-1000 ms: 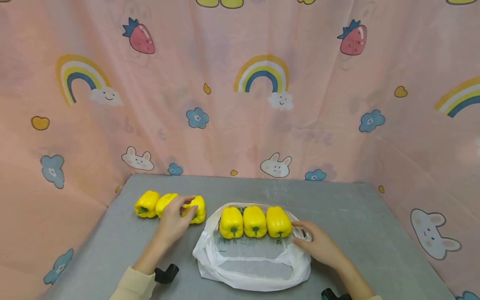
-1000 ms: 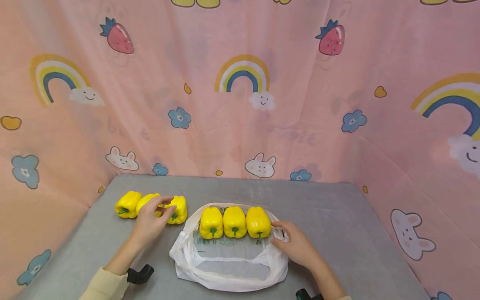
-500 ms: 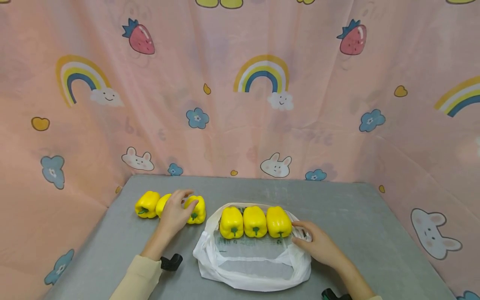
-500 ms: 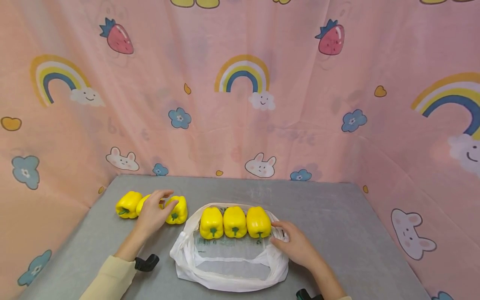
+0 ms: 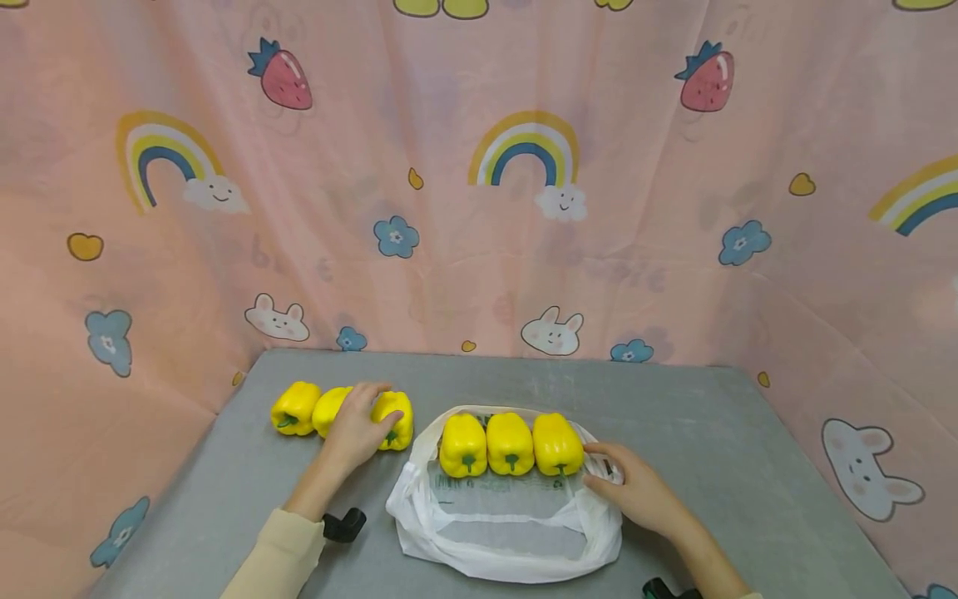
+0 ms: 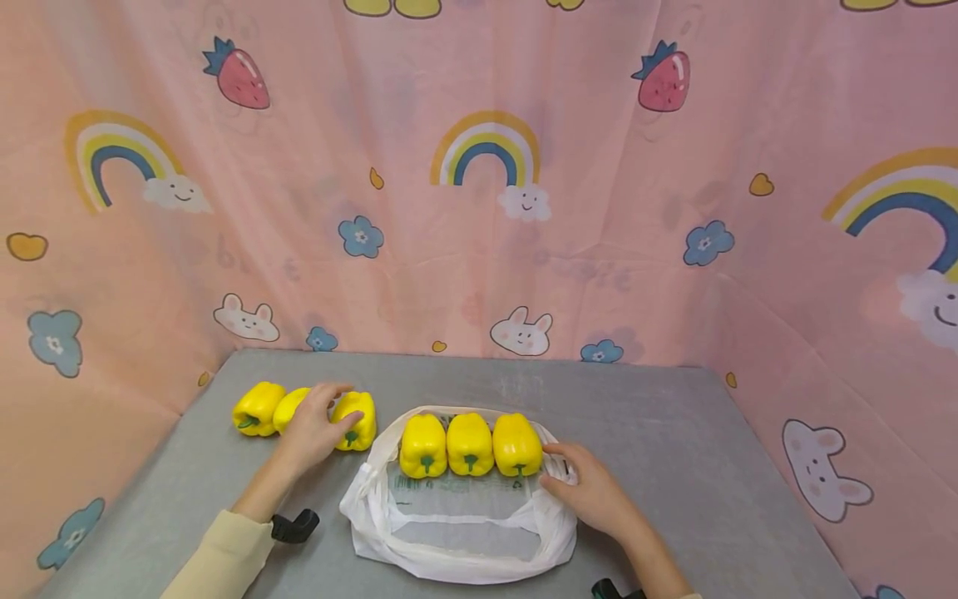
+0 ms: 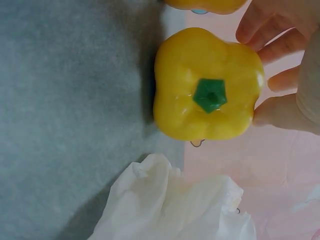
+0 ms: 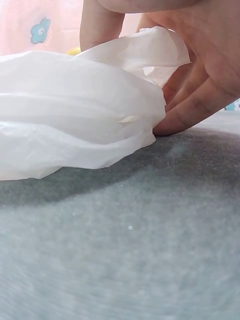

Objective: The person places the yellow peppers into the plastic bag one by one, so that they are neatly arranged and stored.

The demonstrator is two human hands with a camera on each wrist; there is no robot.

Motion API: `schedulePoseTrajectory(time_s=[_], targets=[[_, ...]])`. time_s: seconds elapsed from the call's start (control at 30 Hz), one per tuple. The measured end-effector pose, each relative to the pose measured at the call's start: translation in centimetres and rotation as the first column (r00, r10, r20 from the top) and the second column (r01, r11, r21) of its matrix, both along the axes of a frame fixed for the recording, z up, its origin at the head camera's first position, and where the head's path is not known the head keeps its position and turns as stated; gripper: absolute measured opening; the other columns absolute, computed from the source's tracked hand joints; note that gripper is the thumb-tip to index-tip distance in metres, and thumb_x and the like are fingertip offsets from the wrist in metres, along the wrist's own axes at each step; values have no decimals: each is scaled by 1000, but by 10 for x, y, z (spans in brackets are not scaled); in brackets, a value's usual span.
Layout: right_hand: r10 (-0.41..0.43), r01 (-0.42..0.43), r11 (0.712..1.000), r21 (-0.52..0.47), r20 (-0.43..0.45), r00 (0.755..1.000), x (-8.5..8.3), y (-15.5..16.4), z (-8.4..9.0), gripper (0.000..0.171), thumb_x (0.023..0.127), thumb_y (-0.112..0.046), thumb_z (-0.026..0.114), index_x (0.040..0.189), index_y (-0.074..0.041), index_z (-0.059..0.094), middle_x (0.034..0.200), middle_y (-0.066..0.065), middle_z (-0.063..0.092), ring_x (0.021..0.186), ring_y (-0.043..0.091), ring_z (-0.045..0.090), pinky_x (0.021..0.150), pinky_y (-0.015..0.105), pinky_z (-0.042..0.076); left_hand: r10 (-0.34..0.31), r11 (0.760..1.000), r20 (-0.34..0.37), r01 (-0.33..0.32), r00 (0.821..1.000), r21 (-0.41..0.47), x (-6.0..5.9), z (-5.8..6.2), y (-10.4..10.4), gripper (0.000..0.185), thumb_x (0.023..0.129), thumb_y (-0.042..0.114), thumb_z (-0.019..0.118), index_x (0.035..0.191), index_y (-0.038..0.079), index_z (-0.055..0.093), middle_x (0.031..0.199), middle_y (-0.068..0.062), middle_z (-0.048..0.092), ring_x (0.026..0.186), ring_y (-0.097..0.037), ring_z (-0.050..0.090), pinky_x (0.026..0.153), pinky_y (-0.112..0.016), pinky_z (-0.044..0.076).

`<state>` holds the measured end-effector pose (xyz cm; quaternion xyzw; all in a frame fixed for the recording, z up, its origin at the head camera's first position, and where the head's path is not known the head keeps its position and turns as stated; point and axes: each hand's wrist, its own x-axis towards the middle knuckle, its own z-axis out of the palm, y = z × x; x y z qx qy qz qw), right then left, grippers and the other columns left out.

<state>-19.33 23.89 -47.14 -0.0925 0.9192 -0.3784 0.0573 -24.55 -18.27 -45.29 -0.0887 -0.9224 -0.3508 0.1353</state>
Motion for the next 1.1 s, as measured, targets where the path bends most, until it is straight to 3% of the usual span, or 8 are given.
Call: schedulePoseTrajectory(time_s=[0.47, 0.7, 1.1], targets=[[2, -2, 1000, -3, 9, 1000, 0, 0, 0, 55, 96, -36, 71, 140, -6, 58, 144, 21, 53, 137, 46, 44, 107, 69, 35, -69, 996, 117, 74, 991, -40, 9, -1, 4, 59, 92, 22, 75, 144, 5, 53, 145, -21, 47, 133, -41, 45, 107, -61, 42], [2, -2, 1000, -4, 16, 1000, 0, 0, 0, 55, 96, -37, 71, 141, -7, 58, 145, 21, 52, 137, 46, 43, 107, 69, 35, -65, 996, 158, 74, 985, -49, 8, -4, 6, 62, 92, 24, 75, 147, 12, 51, 148, -18, 45, 131, -39, 47, 104, -60, 45], [-22, 22, 1000, 4, 27, 999, -1, -2, -1, 55, 96, -36, 70, 141, -6, 57, 146, 21, 52, 138, 47, 42, 107, 69, 35, -78, 995, 121, 84, 990, -46, 8, -2, 5, 61, 92, 26, 75, 146, 11, 53, 144, -17, 49, 129, -37, 49, 103, -58, 46]])
